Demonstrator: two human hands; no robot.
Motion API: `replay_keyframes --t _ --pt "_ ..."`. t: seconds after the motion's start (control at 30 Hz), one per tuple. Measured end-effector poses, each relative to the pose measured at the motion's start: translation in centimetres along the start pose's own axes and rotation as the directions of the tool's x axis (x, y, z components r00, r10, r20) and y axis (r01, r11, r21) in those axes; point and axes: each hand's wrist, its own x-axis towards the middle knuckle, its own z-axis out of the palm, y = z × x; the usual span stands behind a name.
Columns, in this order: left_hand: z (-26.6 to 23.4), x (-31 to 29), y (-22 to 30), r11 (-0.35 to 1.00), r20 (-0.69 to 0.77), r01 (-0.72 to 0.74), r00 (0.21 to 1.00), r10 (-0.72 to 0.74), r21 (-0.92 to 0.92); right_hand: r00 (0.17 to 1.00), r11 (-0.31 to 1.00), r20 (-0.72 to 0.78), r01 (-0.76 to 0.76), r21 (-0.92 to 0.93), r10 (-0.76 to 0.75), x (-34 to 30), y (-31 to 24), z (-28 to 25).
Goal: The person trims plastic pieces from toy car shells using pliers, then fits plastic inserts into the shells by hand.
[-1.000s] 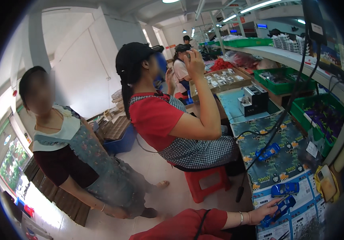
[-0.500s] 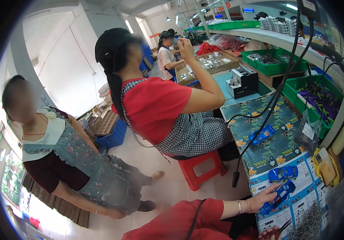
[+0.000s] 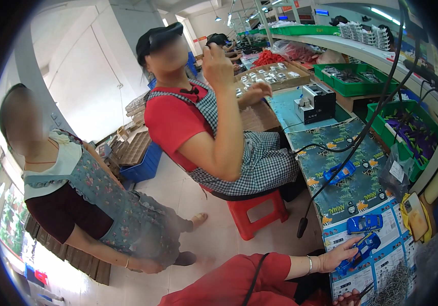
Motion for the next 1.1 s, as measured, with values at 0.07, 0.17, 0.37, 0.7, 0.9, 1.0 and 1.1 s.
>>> replay_keyframes --t 0.07,0.17,0.37,0.7,0.9,1.0,1.1 --pt "-0.1 0.1 -0.2 1.0 0.003 -0.022 1.0 0.022 0.014 1.0 1.0 0.009 0.001 0.005 -0.001 0.0 0.1 -0.1" --pt "0.2 0.0 0.2 1.0 0.033 -0.026 0.999 0.026 -0.01 1.0 1.0 -0.017 -0.008 0.003 0.008 0.2 0.1 -0.3" --pt "0.2 -0.1 0.2 0.999 0.017 -0.033 0.999 0.033 -0.01 1.0 1.0 0.028 0.003 0.018 -0.003 0.1 0.0 0.1" --pt "0.5 -0.3 0.6 0.998 0.04 -0.032 0.999 0.034 -0.046 1.0 0.999 0.023 -0.017 0.027 0.017 0.1 0.2 -0.8" --pt "0.1 -0.3 0.5 0.999 -0.011 -0.006 1.0 0.007 0.054 0.999 0.999 0.049 -0.01 0.047 0.007 0.0 0.2 -1.0" --pt "-0.1 -0.2 0.2 0.995 -0.029 -0.034 0.999 0.036 0.092 0.996 0.997 0.086 0.0 0.079 -0.007 0.0 0.1 -0.8" --pt "-0.2 -0.1 0.0 0.999 -0.041 -0.017 0.999 0.019 0.049 0.997 0.997 0.077 -0.002 0.081 -0.004 -0.1 0.1 -1.2"
